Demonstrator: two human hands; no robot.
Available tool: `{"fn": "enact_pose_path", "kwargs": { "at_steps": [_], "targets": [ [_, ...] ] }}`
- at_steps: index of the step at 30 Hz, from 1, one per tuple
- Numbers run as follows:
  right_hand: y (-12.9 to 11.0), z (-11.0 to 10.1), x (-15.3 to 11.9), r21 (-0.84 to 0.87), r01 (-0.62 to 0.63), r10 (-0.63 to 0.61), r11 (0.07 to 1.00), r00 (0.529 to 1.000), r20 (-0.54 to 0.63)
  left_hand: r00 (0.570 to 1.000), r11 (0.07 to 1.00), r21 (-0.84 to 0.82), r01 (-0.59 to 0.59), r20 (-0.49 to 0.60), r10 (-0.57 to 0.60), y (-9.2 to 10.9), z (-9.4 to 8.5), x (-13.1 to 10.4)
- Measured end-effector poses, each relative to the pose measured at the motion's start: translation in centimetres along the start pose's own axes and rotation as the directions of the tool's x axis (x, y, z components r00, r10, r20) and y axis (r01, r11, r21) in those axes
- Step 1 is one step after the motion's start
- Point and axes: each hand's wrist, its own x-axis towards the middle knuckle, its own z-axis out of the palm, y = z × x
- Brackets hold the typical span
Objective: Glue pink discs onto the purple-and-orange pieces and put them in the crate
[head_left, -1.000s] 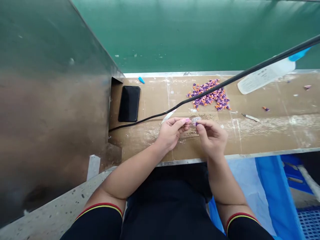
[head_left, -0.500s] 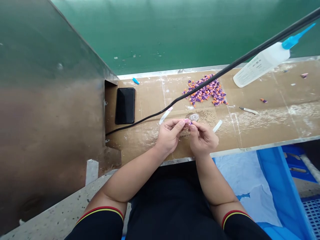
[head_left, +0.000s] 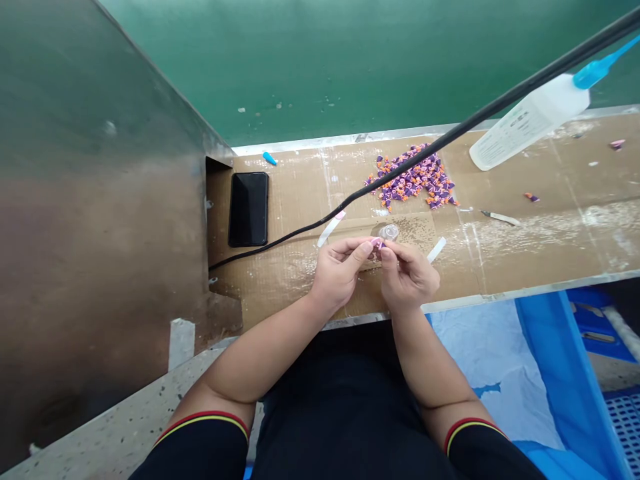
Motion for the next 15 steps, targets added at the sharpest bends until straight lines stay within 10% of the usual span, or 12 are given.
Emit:
{"fn": "enact_pose_path", "kwargs": {
  "at_steps": [15],
  "targets": [
    [0.19, 0.02, -0.22, -0.051, 0.074, -0.076, 0.996, 0.996, -0.039, 0.973, 0.951, 0.204, -0.232, 0.06, 0.224, -0.42, -0.27, -0.58]
  ]
}}
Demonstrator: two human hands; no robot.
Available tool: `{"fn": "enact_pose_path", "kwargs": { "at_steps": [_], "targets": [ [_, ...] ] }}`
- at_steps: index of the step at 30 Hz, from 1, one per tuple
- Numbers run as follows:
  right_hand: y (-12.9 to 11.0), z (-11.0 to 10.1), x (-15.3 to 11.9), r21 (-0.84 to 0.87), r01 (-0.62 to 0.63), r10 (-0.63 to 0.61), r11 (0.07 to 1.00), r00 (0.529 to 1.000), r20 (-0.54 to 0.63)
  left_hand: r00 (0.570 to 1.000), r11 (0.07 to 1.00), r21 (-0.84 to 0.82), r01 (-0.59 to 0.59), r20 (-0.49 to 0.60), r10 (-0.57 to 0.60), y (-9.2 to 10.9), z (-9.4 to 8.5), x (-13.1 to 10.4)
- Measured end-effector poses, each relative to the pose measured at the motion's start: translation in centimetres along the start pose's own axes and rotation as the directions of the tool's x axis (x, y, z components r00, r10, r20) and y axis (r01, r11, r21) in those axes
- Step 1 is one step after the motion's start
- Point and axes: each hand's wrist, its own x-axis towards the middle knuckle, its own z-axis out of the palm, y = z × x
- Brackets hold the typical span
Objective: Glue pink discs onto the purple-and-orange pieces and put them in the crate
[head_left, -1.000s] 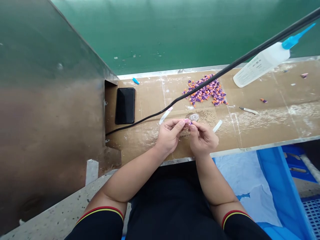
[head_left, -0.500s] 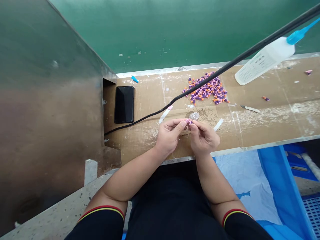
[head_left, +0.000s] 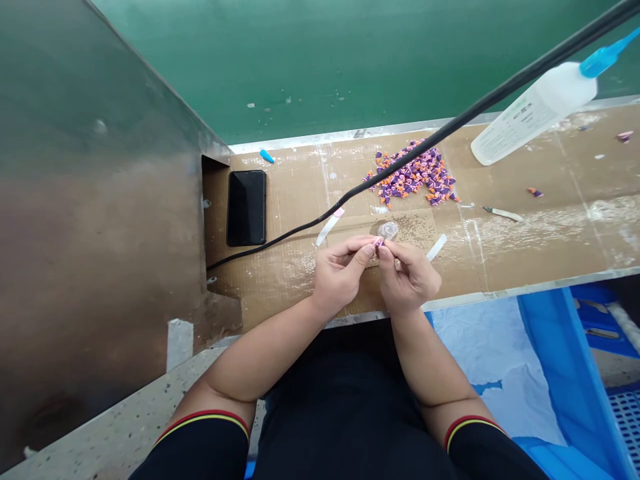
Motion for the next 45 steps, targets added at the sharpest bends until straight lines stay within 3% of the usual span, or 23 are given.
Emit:
{"fn": "enact_pose_path", "kwargs": {
  "at_steps": [6, 10, 18, 35, 45],
  "targets": [
    [-0.45, 0.03, 0.26, -0.056, 0.024, -0.024, 0.998, 1.0, -0.015, 0.991, 0.989, 0.069, -0.131, -0.007, 0.132, 0.32, 0.28, -0.23],
    [-0.48, 0.02, 0.14, -0.051, 0.021, -0.022, 0.998, 1.0, -0.016, 0.962, 0.954, 0.12, -0.275, 0.042, 0.271, 0.3, 0.12, -0.42],
    [-0.17, 0.03, -0.25, -0.054, -0.006, 0.004, 0.999, 0.999, -0.032, 0.915, 0.881, 0.249, -0.403, 0.149, 0.376, 0.02, -0.4, -0.34],
    [-0.02, -0.04, -0.26, 0.039, 0.037, -0.034, 0.999, 0.997, -0.076, 0.926, 0.906, 0.201, -0.373, 0.138, 0.351, 0.02, -0.04, -0.74],
    [0.1, -0.14, -0.36, 0.043, 0.018, -0.014, 0.999, 0.996, -0.083, 0.961, 0.945, 0.179, -0.273, 0.09, 0.26, 0.28, 0.31, -0.92]
  ]
}}
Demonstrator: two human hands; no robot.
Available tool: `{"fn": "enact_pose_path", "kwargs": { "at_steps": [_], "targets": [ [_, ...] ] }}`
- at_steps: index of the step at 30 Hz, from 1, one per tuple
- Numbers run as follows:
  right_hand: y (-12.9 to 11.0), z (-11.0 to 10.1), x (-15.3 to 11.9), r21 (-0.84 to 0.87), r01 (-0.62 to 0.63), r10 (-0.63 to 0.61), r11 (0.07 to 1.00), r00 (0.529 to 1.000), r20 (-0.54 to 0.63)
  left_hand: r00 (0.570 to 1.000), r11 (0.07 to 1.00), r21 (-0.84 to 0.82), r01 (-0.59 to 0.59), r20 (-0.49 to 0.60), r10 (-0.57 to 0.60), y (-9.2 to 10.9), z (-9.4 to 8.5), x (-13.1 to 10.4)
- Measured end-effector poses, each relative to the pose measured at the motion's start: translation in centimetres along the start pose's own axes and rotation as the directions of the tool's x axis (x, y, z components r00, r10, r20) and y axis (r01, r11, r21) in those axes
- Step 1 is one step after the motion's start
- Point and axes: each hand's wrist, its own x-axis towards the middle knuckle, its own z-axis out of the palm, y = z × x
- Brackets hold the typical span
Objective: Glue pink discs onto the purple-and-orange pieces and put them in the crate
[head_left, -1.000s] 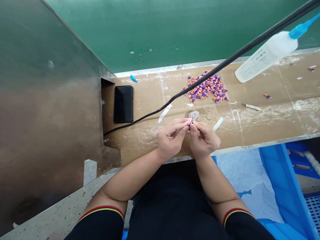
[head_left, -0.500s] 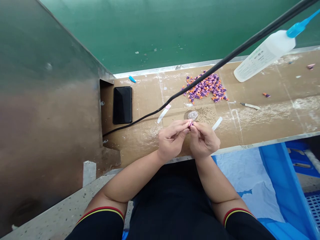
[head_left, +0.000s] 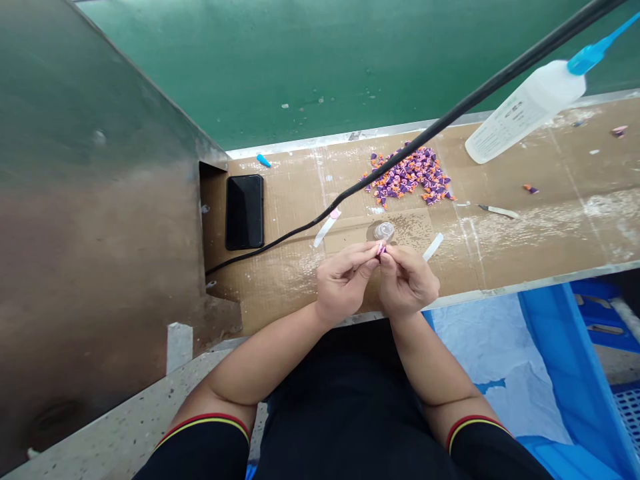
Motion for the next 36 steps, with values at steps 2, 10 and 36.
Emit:
{"fn": "enact_pose_path", "kwargs": {
  "at_steps": [2, 10, 36],
  "targets": [
    [-0.1, 0.1, 0.0, -0.026, 0.003, -0.003, 1.0, 1.0, 0.001, 1.0, 1.0, 0.004, 0.003, 0.003, -0.003, 0.0, 0.0, -0.1],
    [0.9, -1.9, 0.6, 0.06, -0.12, 0.113, 0.991, 0.987, 0.115, 0.991, 0.991, -0.105, 0.079, 0.119, -0.067, -0.4, -0.2, -0.5],
    [7.4, -14.7, 1.8, -0.255, -0.174, 0.301, 0.951, 0.707, 0.64, 0.986, 0.988, -0.024, 0.153, -0.058, -0.154, -2.5, -0.5, 0.8]
  ]
}}
